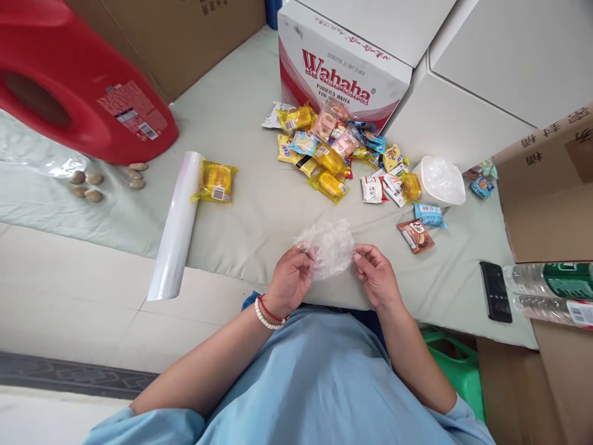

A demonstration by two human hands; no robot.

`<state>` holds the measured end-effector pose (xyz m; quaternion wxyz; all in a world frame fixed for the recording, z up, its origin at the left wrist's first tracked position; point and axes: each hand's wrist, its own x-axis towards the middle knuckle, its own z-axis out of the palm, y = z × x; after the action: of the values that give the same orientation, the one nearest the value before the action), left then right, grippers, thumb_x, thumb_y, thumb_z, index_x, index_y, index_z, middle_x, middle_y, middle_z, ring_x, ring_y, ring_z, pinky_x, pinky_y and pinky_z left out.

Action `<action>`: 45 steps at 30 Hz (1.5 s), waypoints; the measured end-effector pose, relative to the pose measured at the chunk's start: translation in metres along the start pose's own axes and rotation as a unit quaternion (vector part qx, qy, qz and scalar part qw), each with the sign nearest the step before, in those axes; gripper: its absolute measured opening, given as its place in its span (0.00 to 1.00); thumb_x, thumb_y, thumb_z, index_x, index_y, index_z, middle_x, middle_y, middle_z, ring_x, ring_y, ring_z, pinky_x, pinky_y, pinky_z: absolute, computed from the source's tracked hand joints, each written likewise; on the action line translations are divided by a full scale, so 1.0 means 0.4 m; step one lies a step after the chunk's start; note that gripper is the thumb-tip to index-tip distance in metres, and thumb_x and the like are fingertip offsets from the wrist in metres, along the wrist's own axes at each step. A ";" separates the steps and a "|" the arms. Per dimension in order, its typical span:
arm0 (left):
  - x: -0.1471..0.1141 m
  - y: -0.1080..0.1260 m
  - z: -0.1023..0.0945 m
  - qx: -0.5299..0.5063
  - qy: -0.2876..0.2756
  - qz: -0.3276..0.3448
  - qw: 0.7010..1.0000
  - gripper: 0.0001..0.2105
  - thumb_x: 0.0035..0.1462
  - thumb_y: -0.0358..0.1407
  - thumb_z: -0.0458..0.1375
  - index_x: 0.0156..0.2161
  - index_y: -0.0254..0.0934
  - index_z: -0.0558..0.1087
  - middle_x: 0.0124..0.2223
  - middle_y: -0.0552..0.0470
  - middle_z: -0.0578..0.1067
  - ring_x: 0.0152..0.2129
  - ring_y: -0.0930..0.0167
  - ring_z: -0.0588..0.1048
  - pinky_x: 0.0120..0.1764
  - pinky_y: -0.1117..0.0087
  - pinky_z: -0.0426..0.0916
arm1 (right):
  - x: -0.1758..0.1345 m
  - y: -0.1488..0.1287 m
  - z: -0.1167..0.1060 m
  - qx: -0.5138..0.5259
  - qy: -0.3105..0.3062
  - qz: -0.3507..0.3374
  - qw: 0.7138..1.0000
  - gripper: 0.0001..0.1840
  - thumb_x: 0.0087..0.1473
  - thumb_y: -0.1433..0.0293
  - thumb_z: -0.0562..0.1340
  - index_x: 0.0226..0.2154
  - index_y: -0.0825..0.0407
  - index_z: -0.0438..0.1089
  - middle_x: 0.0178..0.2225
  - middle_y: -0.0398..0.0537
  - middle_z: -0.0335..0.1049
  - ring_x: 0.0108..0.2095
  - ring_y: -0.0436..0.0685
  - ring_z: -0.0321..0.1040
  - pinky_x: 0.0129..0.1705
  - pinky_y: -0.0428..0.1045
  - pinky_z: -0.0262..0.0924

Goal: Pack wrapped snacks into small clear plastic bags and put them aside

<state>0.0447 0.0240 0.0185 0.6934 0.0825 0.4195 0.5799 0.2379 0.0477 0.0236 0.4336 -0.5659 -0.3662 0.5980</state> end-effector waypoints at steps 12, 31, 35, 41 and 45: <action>-0.029 -0.022 -0.006 0.209 -0.133 0.205 0.947 0.08 0.52 0.36 0.67 0.37 0.40 0.74 0.42 0.52 0.68 0.37 0.69 0.66 0.41 0.68 0.63 | 0.019 -0.036 0.062 -0.095 -0.131 -0.018 0.987 0.33 0.47 0.58 0.75 0.54 0.47 0.68 0.36 0.43 0.74 0.36 0.53 0.69 0.37 0.48 0.65; 0.044 0.046 -0.021 0.087 0.058 0.124 0.987 0.15 0.55 0.47 0.68 0.32 0.40 0.69 0.33 0.56 0.71 0.31 0.74 0.70 0.34 0.75 0.66 | -0.005 -0.029 -0.115 -0.261 -0.087 -0.075 0.958 0.19 0.54 0.63 0.66 0.49 0.47 0.72 0.49 0.50 0.74 0.49 0.60 0.71 0.52 0.55 0.68; 0.046 0.020 -0.029 0.158 0.053 0.153 0.974 0.15 0.62 0.49 0.62 0.33 0.40 0.68 0.33 0.56 0.70 0.30 0.74 0.68 0.32 0.74 0.65 | -0.022 -0.089 -0.095 -0.385 -0.150 -0.211 0.886 0.46 0.56 0.60 0.69 0.71 0.39 0.52 0.71 0.52 0.52 0.71 0.66 0.51 0.69 0.64 0.54; 0.052 0.013 -0.044 0.244 0.089 0.215 0.941 0.16 0.66 0.53 0.57 0.35 0.42 0.69 0.30 0.57 0.68 0.25 0.74 0.66 0.27 0.73 0.62 | -0.002 -0.074 0.014 -0.482 -0.173 -0.311 0.800 0.19 0.62 0.63 0.65 0.56 0.45 0.74 0.51 0.55 0.75 0.55 0.67 0.66 0.59 0.65 0.63; 0.059 0.040 -0.075 0.229 0.113 0.217 0.942 0.17 0.65 0.54 0.59 0.37 0.42 0.69 0.25 0.59 0.64 0.20 0.74 0.62 0.23 0.73 0.58 | 0.019 -0.046 0.001 -0.317 -0.008 -0.246 0.916 0.11 0.65 0.58 0.62 0.38 0.47 0.77 0.34 0.47 0.74 0.38 0.59 0.69 0.46 0.55 0.67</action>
<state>0.0120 0.0385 -0.0025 0.4613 0.2620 0.5881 0.6105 0.2396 0.0613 0.0381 0.3622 -0.5608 -0.6676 0.3295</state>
